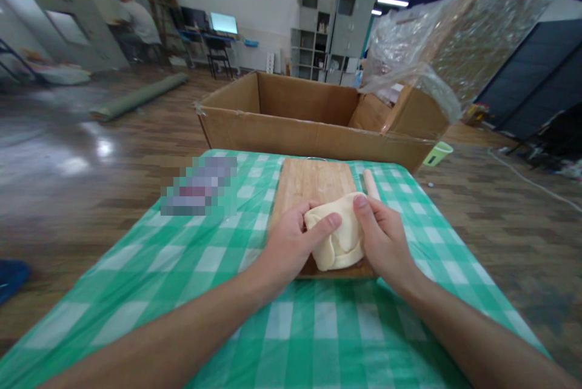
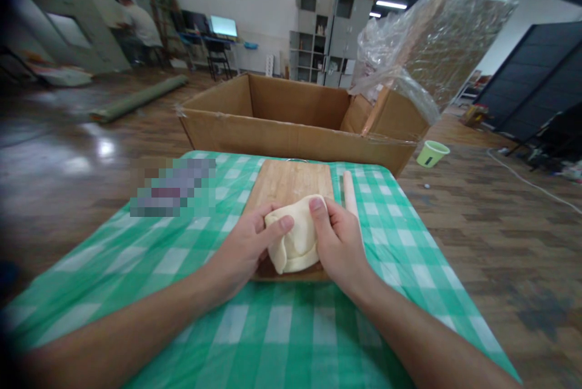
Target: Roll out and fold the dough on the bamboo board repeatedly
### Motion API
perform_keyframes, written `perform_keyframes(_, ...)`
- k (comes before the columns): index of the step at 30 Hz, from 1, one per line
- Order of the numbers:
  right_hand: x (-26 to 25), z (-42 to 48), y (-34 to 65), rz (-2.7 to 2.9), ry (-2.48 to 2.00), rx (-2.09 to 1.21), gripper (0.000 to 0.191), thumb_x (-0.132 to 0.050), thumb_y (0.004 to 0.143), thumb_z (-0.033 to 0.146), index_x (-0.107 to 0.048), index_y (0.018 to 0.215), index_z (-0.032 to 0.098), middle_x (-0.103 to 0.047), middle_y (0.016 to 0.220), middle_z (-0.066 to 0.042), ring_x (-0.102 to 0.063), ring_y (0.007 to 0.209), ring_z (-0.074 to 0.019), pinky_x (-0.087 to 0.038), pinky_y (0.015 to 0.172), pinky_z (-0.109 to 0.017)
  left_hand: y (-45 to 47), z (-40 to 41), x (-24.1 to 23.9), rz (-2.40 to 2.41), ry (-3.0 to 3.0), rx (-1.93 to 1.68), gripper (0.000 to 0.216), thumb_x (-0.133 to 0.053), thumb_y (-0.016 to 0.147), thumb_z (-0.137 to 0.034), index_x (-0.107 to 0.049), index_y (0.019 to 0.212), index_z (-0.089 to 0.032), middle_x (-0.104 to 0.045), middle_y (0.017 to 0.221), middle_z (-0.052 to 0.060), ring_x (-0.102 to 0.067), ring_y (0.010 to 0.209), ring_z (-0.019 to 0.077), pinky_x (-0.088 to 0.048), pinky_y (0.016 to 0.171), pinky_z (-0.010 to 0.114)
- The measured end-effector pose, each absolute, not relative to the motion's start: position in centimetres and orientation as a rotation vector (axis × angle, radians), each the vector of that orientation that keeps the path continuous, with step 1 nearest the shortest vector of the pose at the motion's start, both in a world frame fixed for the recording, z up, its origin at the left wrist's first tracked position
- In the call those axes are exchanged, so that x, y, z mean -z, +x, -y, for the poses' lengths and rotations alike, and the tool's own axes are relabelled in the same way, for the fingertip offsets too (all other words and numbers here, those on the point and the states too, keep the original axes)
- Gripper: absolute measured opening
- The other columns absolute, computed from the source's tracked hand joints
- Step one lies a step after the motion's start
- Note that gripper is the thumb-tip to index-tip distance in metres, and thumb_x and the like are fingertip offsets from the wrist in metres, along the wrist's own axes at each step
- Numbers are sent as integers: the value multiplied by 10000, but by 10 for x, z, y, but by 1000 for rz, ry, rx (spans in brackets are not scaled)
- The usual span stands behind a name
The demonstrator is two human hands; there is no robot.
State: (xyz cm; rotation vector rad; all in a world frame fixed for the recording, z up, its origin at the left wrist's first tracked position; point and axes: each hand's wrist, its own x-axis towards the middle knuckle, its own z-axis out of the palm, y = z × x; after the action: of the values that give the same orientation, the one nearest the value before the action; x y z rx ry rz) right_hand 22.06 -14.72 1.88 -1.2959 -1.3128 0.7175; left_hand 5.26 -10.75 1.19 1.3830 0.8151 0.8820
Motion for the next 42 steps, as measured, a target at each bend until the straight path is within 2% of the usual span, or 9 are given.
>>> perform_keyframes(6, -18, 145, 219, 1313, -1318, -844, 492, -594, 951, 612, -550, 703, 189, -539, 622, 17, -465, 545, -112, -365, 449, -211, 55, 121, -12, -964, 1644, -975, 342, -670, 914, -531, -606, 1026, -214, -700, 868, -9, -659, 785, 175, -500, 666, 279)
perform_keyframes(11, -20, 147, 212, 1198, -1344, -727, 529, -556, 965, 625, -542, 660, 192, -519, 581, 14, -425, 504, -107, -321, 407, -215, 58, 124, -11, -957, 1508, -978, 340, -480, 1007, -580, -531, 972, -245, -578, 665, -52, -561, 524, 141, -383, 459, 264)
perform_keyframes(15, -20, 145, 216, 1244, -1281, -876, 528, -597, 931, 650, -608, 689, 181, -596, 623, -10, -515, 546, -132, -400, 455, -227, 53, 119, -15, -1018, 1675, -1128, 305, -448, 1037, -493, -525, 903, -230, -606, 774, -4, -604, 714, 166, -426, 575, 279)
perform_keyframes(20, -24, 146, 219, 1314, -1241, -1226, 441, -803, 777, 596, -694, 793, 169, -642, 649, 6, -540, 524, -116, -405, 451, -208, 46, 118, -16, -883, 1762, -1033, 182, -488, 1021, -418, -505, 1096, -252, -631, 784, -3, -623, 721, 188, -439, 600, 295)
perform_keyframes(26, -28, 150, 217, 1418, -1301, -874, 395, -754, 853, 534, -699, 707, 171, -620, 621, 8, -521, 546, -111, -386, 471, -212, 47, 116, -10, -829, 1514, -1008, 335, -450, 1026, -542, -515, 1191, -258, -619, 739, -28, -594, 636, 163, -446, 585, 283)
perform_keyframes(30, -28, 152, 218, 1506, -1322, -634, 370, -706, 909, 502, -707, 717, 185, -633, 630, -1, -544, 571, -128, -396, 492, -232, 50, 111, -10, -798, 1473, -920, 467, -390, 1023, -603, -615, 945, -201, -645, 781, 4, -584, 663, 156, -457, 605, 285)
perform_keyframes(35, -26, 156, 216, 1646, -1307, -568, 311, -666, 950, 441, -707, 765, 195, -630, 640, 4, -539, 571, -129, -408, 519, -247, 53, 109, -11, -1013, 1741, -991, 428, -406, 1036, -477, -560, 749, -199, -609, 728, 8, -565, 702, 164, -382, 588, 280)
perform_keyframes(39, -23, 156, 216, 1601, -1298, -611, 308, -675, 949, 434, -687, 758, 192, -625, 639, 11, -544, 580, -125, -406, 524, -239, 53, 109, -10, -955, 1639, -983, 418, -425, 1027, -494, -547, 761, -196, -592, 730, -1, -546, 684, 152, -398, 590, 271)
perform_keyframes(42, -19, 153, 218, 1489, -1335, -644, 332, -692, 934, 460, -673, 745, 188, -641, 653, 4, -563, 593, -129, -408, 512, -233, 52, 108, -8, -774, 1380, -964, 372, -460, 1008, -540, -580, 935, -195, -638, 827, 4, -597, 734, 157, -470, 635, 268)
